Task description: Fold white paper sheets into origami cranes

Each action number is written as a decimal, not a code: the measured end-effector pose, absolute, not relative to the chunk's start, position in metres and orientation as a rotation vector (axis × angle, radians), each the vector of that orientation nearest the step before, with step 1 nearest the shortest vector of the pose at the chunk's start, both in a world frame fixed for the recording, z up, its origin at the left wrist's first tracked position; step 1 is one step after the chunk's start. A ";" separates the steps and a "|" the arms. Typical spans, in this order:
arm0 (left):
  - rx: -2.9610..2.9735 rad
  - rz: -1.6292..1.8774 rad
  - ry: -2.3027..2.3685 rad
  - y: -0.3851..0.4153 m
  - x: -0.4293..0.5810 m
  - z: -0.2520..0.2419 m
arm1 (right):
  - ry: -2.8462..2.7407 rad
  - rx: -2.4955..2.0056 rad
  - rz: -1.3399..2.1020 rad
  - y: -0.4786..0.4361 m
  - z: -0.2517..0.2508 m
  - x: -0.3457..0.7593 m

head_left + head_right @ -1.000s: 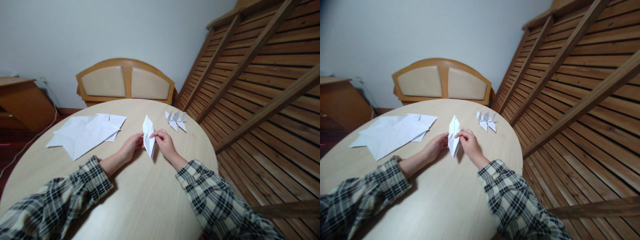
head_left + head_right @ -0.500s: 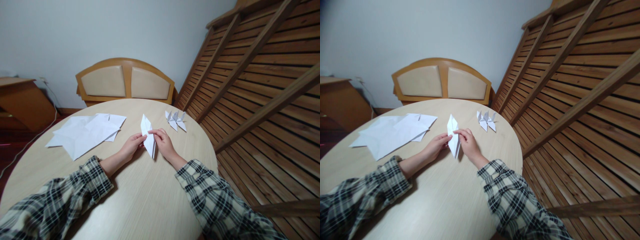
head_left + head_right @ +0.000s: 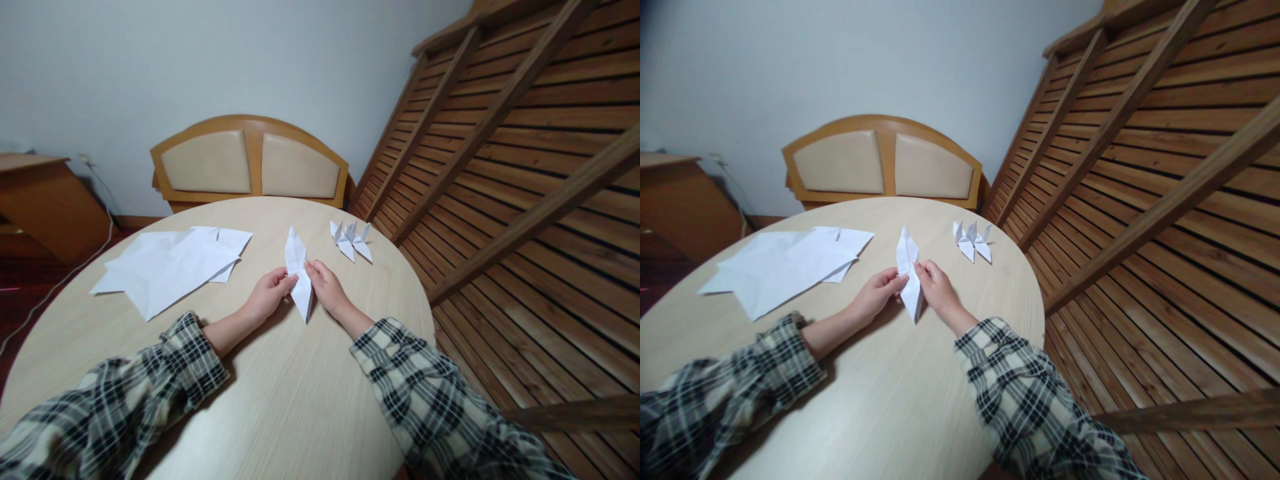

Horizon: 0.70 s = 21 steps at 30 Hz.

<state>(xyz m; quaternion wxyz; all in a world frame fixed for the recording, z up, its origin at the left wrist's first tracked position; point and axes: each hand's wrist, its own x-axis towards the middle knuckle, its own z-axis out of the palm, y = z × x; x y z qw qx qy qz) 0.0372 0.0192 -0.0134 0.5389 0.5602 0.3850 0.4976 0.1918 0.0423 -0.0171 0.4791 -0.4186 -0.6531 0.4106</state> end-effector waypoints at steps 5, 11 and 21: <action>1.272 1.198 0.909 0.019 0.037 -0.015 | -1.592 -1.003 0.997 0.043 -0.019 0.191; 1.256 1.236 0.928 0.018 0.037 -0.011 | -1.633 -0.976 0.933 0.040 -0.016 0.192; 1.235 1.250 0.934 0.020 0.037 -0.014 | -1.720 -0.983 0.805 0.036 -0.014 0.191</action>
